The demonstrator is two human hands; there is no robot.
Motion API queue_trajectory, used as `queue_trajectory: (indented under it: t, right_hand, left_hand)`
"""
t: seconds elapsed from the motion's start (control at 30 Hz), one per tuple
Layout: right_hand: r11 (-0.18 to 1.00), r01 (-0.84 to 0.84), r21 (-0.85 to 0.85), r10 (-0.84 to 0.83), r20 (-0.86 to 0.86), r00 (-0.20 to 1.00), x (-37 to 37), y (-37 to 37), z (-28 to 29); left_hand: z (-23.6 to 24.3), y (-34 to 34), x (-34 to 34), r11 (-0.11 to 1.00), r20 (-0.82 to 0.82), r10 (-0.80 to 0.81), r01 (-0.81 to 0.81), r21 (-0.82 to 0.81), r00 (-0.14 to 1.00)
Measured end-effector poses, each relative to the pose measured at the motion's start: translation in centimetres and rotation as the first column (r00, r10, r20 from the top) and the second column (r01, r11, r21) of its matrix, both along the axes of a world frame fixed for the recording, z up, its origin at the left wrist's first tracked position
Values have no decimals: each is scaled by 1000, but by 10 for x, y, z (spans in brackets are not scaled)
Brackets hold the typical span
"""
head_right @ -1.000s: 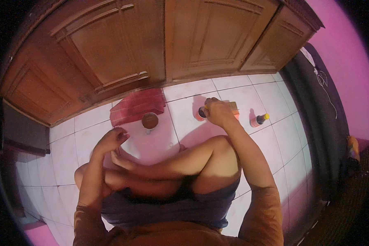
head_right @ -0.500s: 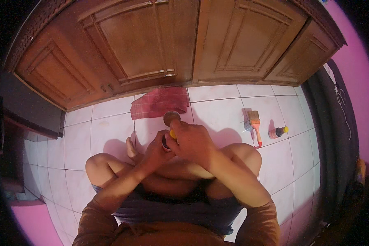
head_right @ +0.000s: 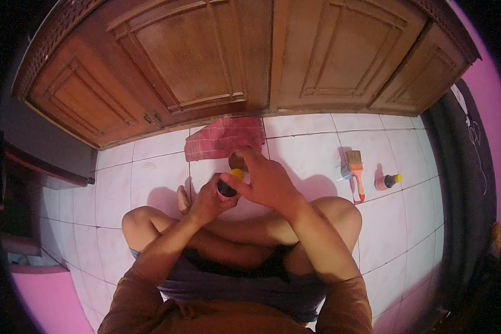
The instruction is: The person paints the wooden surface of a cabinet door using a brush, dips the brush into a small container of brown paint, and continues to apply the paint to the wood while sitting on the floor.
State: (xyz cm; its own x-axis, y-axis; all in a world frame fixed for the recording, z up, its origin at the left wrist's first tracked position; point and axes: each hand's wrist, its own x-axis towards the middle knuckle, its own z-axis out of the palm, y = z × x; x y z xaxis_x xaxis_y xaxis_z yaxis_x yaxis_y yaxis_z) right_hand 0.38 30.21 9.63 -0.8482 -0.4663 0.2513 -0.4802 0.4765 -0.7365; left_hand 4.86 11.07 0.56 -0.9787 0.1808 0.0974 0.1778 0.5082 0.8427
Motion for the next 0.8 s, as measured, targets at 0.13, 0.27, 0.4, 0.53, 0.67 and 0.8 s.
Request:
queue_trajectory:
  t: [0.13,0.27,0.4,0.53,0.67,0.8]
  right_hand:
    - [994,-108,34,110,-68,992,-7,7,-24]
    - [985,-89,-150,78,-80,994,-13,14,-14]
    - [826,139,-546,34,295,955,-23,25,-21]
    - [744,448,-496,25,691,723,-25,31,-18]
    - [772,437,-462,-5,683,730,-25,36,-32]
    - [936,266,-232,-173,358,918,-13,11,-49]
  left_hand:
    - [-3,2,-3,1000,7,-8,8,-5,1000]
    - [-12,-3,-6,1000,47,9,-9,-2,999]
    - [-18,-4,-9,1000,55,18,-18,0,998]
    - [-21,-7,-9,999,39,16,-17,28,999]
    - [-20,-8,-14,1000,35,21,-21,7,999]
    - [-21,-9,-13,999,27,35,-36,9,999]
